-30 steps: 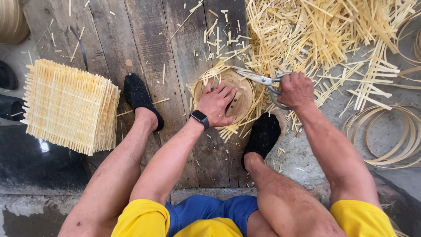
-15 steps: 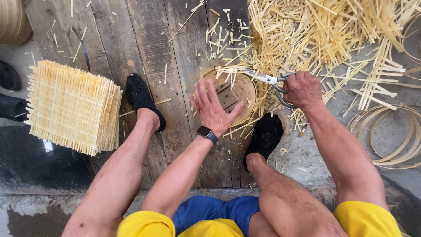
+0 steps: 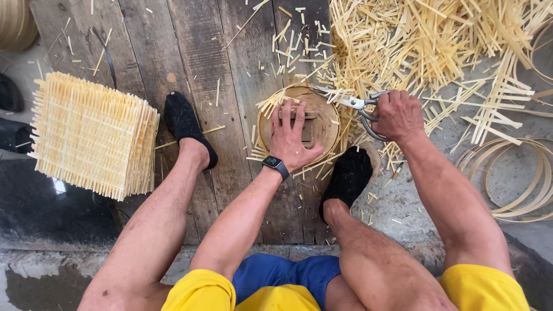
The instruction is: The person weaves a circular bamboo mat by placing a bamboo ring onto a pre-woven square mat, then uses shears to trim the excess bamboo strips around the ring. The person repeats this process multiple times, stacking the finished circular mats.
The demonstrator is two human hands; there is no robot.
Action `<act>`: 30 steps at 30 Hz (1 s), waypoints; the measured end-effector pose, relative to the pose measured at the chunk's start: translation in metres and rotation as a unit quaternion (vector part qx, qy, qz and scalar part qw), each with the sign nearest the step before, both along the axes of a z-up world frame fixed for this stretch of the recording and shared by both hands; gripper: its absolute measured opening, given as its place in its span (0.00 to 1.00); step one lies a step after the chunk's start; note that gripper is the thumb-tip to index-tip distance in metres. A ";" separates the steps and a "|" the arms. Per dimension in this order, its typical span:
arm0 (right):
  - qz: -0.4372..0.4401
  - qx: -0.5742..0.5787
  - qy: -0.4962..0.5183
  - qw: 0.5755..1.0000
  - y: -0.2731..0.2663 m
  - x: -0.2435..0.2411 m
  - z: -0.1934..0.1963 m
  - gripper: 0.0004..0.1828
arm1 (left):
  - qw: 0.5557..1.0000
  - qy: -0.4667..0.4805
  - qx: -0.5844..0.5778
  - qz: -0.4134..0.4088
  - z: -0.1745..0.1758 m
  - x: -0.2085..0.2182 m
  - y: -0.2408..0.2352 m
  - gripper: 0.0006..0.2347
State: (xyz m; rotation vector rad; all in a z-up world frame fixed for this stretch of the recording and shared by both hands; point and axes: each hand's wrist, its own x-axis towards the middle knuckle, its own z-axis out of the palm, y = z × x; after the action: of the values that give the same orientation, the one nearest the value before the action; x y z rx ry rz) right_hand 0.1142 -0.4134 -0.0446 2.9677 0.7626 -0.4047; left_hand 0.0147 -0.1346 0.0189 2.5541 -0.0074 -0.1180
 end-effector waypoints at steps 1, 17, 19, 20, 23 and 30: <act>0.013 -0.002 -0.032 0.999 0.001 0.000 0.000 0.17 | 1.000 0.002 0.007 -0.008 0.000 0.001 0.001 0.44; 0.052 0.009 -0.075 0.996 0.012 -0.002 0.001 0.21 | 0.955 0.085 -0.010 -0.286 0.004 0.020 0.033 0.47; 0.043 -0.016 -0.034 0.998 0.008 -0.001 0.000 0.17 | 0.958 0.052 0.078 -0.269 0.004 0.015 0.029 0.48; 0.040 -0.029 -0.007 0.999 0.004 0.000 0.002 0.17 | 0.957 0.034 0.122 -0.260 0.003 0.012 0.025 0.49; 0.043 -0.040 0.014 0.998 0.003 0.001 0.007 0.18 | 0.992 0.002 0.026 0.126 0.000 -0.001 -0.002 0.49; 0.052 0.061 -0.165 0.983 0.024 -0.004 0.022 0.27 | 0.990 0.084 0.049 0.098 0.001 -0.005 -0.032 0.36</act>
State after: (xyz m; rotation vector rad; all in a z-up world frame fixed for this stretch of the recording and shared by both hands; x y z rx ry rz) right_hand 0.1105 -0.3894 -0.0226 2.9698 0.9224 0.1419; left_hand 0.0099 -0.1669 0.0199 2.6189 0.3197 -0.2618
